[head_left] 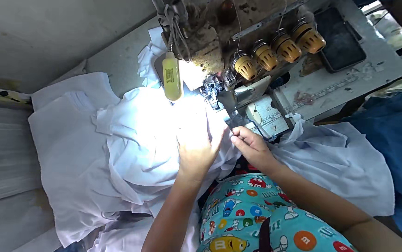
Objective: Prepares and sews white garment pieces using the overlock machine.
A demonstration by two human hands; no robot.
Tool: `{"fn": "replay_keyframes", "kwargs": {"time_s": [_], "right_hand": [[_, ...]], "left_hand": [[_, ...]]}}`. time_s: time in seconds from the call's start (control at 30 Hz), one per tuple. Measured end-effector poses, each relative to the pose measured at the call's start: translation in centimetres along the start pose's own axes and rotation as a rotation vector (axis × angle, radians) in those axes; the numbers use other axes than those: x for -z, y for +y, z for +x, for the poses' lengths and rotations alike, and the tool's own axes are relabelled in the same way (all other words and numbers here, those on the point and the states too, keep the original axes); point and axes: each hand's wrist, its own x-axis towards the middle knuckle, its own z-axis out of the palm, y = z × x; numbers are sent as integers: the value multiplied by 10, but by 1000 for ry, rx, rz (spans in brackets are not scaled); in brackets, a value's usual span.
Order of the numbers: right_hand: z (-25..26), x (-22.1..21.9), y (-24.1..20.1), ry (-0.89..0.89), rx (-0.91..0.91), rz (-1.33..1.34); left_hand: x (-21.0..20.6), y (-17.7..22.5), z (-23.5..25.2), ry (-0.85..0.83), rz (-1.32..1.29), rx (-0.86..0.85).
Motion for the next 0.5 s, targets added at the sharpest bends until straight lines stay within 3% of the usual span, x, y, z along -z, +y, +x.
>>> {"fn": "replay_keyframes", "kwargs": {"time_s": [0.13,0.3,0.5], "right_hand": [[5,5,-17,-9,-160,249],[24,7,-25,30,-12,289],[21,1,-26,44,-10,273]], "left_hand": [[5,1,16,-174,31,20],[4,-8,45,-214,-33,7],[12,-13,51,-211,-97,-20]]}}
